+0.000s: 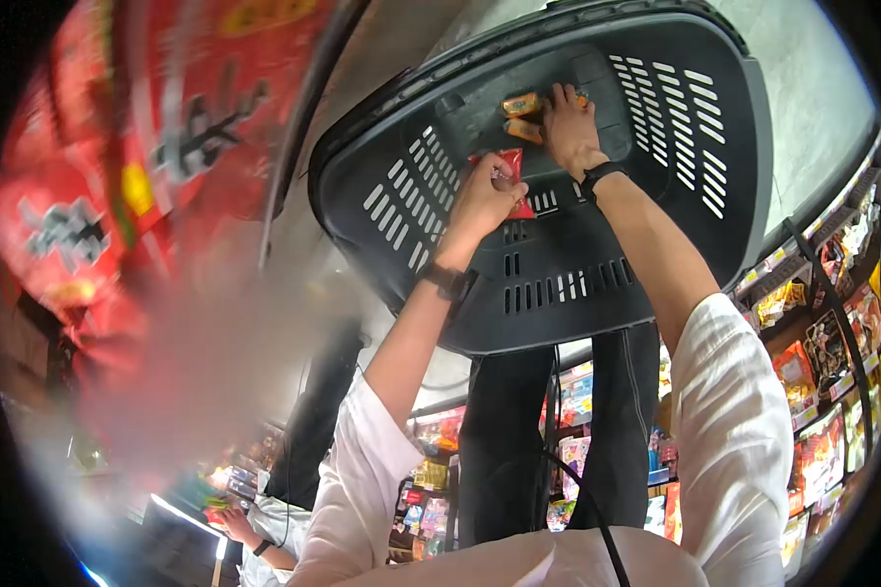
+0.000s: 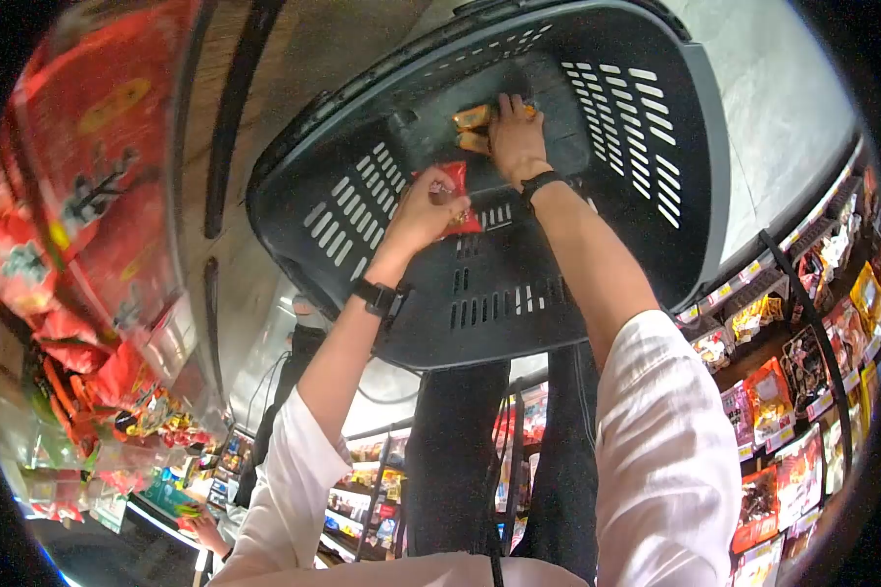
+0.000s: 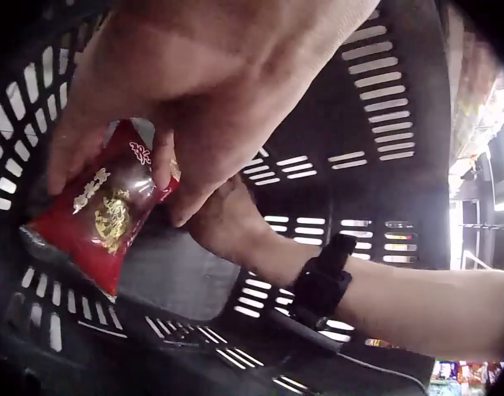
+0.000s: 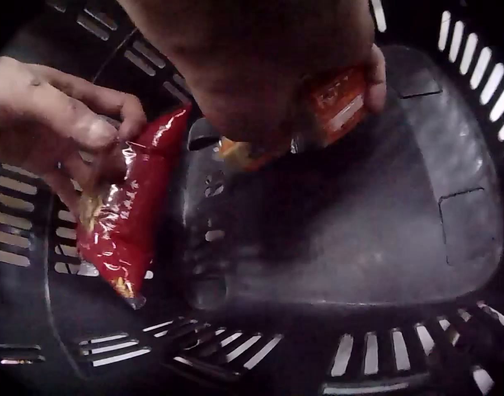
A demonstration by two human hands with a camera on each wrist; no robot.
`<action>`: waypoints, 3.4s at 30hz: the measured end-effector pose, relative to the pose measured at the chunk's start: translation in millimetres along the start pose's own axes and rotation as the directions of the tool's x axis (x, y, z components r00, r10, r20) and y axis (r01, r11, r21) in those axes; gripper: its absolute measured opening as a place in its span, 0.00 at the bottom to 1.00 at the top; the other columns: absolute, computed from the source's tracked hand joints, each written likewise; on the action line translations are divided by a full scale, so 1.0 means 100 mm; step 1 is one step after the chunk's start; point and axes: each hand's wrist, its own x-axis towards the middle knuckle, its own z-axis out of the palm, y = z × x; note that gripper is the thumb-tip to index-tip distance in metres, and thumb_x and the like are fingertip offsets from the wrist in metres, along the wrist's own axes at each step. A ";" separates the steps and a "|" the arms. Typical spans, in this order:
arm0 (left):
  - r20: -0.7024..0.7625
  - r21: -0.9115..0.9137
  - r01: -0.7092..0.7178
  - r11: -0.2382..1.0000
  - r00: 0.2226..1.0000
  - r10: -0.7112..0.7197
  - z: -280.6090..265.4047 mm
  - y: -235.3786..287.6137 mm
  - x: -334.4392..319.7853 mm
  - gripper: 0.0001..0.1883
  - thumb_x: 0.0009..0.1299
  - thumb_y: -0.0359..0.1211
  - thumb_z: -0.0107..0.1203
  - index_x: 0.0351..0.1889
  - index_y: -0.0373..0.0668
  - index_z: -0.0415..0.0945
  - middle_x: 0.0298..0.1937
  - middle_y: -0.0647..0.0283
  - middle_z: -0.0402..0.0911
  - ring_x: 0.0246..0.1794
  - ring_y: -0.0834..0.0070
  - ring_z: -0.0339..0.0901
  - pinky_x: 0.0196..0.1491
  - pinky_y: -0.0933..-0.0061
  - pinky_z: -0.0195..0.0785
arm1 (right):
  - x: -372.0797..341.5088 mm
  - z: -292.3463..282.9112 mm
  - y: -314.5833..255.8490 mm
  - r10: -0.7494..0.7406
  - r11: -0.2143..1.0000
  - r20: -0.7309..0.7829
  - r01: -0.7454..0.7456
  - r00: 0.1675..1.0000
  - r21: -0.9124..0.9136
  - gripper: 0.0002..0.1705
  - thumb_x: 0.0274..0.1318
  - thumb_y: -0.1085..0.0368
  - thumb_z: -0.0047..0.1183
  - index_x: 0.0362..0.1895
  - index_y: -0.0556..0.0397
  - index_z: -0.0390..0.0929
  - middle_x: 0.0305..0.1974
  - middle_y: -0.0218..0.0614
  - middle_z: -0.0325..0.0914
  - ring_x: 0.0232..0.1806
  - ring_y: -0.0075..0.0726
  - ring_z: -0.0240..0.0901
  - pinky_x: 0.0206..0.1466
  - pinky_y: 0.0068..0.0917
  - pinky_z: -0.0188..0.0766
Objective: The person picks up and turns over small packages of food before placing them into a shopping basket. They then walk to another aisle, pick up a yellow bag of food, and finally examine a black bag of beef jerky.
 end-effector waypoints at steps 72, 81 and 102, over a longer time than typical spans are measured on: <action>0.864 -0.111 -0.620 0.777 0.326 0.384 -0.03 4.13 -6.66 0.21 0.77 0.34 0.58 0.63 0.40 0.63 0.56 0.63 0.74 0.57 0.76 0.72 0.61 0.71 0.68 | -9.45 -4.02 -0.77 0.835 -0.353 0.202 0.218 0.511 0.910 0.18 0.54 0.60 0.63 0.47 0.57 0.83 0.38 0.34 0.84 0.41 0.29 0.79 0.48 0.33 0.75; 0.932 0.241 -0.822 0.516 0.047 -0.360 1.10 2.95 -8.22 0.13 0.78 0.30 0.55 0.55 0.49 0.64 0.49 0.65 0.76 0.48 0.78 0.72 0.49 0.73 0.70 | -10.46 -2.25 -3.46 0.873 -0.376 0.483 0.540 -0.066 0.753 0.38 0.49 0.45 0.69 0.53 0.62 0.72 0.43 0.46 0.80 0.41 0.38 0.78 0.43 0.32 0.74; 0.142 -0.145 -0.883 0.446 -0.465 -0.874 1.70 -2.23 -12.41 0.25 0.71 0.20 0.46 0.65 0.42 0.56 0.50 0.54 0.80 0.53 0.64 0.81 0.57 0.66 0.73 | -13.07 -1.06 -8.58 0.567 -0.319 0.735 0.724 -0.372 0.612 0.39 0.58 0.45 0.64 0.59 0.62 0.67 0.39 0.36 0.74 0.39 0.29 0.70 0.43 0.28 0.69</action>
